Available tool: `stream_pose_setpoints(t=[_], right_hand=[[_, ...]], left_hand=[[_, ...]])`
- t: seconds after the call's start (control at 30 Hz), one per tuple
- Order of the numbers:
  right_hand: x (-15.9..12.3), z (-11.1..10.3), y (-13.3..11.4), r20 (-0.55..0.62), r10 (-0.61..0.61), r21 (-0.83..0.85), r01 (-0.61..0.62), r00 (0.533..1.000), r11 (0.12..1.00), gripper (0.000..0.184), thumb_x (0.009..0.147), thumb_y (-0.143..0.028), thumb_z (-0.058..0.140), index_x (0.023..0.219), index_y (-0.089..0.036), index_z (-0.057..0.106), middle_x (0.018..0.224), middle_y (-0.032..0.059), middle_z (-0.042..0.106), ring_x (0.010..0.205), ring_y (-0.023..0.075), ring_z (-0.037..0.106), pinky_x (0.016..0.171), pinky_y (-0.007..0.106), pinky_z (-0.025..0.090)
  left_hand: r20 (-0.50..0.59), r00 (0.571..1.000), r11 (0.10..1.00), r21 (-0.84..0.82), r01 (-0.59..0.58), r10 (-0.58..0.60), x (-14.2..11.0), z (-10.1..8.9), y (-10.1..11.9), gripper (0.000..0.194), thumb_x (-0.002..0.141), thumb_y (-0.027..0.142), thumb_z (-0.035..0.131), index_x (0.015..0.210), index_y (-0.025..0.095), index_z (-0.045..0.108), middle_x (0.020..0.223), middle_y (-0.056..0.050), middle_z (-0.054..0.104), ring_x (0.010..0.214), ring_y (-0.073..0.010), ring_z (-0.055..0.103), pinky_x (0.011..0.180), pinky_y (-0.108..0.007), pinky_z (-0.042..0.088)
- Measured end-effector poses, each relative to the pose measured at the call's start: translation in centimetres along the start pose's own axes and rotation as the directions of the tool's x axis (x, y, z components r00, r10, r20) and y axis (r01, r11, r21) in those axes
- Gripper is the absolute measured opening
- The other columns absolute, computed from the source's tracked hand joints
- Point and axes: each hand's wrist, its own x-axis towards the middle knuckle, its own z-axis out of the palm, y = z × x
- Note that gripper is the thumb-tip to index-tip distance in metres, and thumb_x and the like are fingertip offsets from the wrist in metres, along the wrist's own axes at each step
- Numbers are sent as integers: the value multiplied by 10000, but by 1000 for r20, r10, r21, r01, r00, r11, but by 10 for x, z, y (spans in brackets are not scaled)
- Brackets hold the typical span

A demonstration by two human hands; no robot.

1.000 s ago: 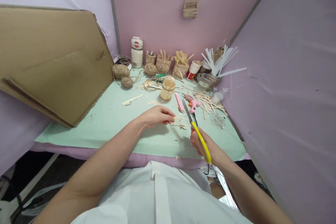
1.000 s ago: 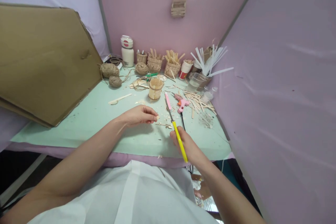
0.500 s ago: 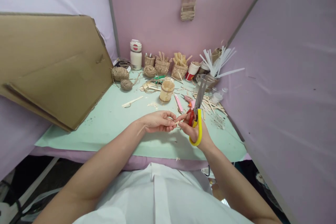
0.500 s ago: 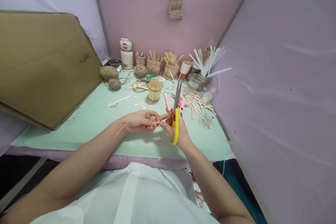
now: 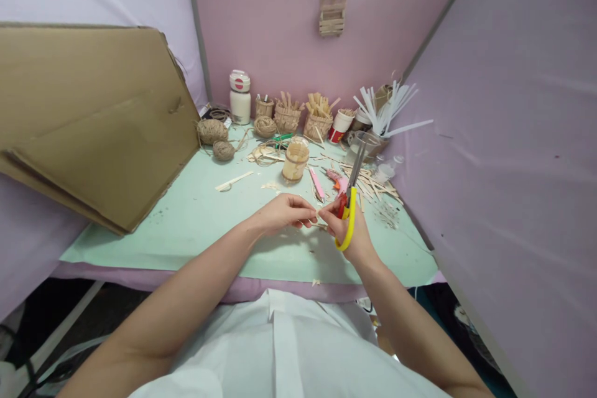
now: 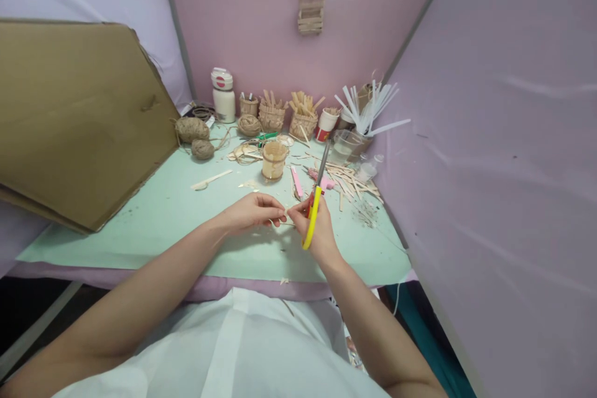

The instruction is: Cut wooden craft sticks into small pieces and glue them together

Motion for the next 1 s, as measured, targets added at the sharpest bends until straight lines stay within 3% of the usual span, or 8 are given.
stream_pose_setpoints(t=[0.13,0.27,0.37,0.53,0.77,1.0], right_hand=[[0,5,4,-26,21,21,-20,999,1000,254,686,-315,643,762,-201,429,663,-19,549,437,77,415,391,208,327],[-3,3,3,-18,82,100,-79,996,992,217,765,-381,562,810,-201,450,667,-34,516,378,58,356,347,209,299],[-10,-1,7,73,113,74,-118,991,990,237,806,-430,509,795,-204,440,599,-57,456,376,56,296,354,209,272],[-25,0,12,224,80,-103,-58,971,993,296,820,-492,499,798,-212,403,580,-68,406,448,87,331,415,218,290],[-41,7,-8,292,123,-257,-46,949,965,313,845,-505,449,754,-211,396,619,-42,399,533,119,361,479,247,319],[-48,10,-11,281,134,-251,-62,950,966,289,864,-477,430,749,-216,379,572,-50,404,483,118,357,443,249,288]], left_hand=[[-73,995,996,68,-61,66,1,2,-1,247,637,373,690,697,135,663,675,-44,653,582,-100,550,516,-201,390],[-172,981,996,-13,-88,85,2,3,0,224,629,356,685,667,142,633,674,-37,649,561,-90,537,539,-219,400],[-261,959,984,-108,-142,110,3,3,1,221,631,345,688,687,145,614,677,-27,640,580,-89,547,574,-227,413],[-363,916,947,-194,-256,173,4,3,2,212,641,318,689,715,140,600,710,-26,633,623,-93,566,618,-232,433],[-431,890,918,-273,-289,152,2,8,2,225,651,335,690,727,153,582,684,2,608,616,-73,541,586,-198,412],[-438,891,905,-324,-278,117,4,13,0,245,635,329,713,721,139,584,681,-6,620,580,-60,532,598,-201,429]])
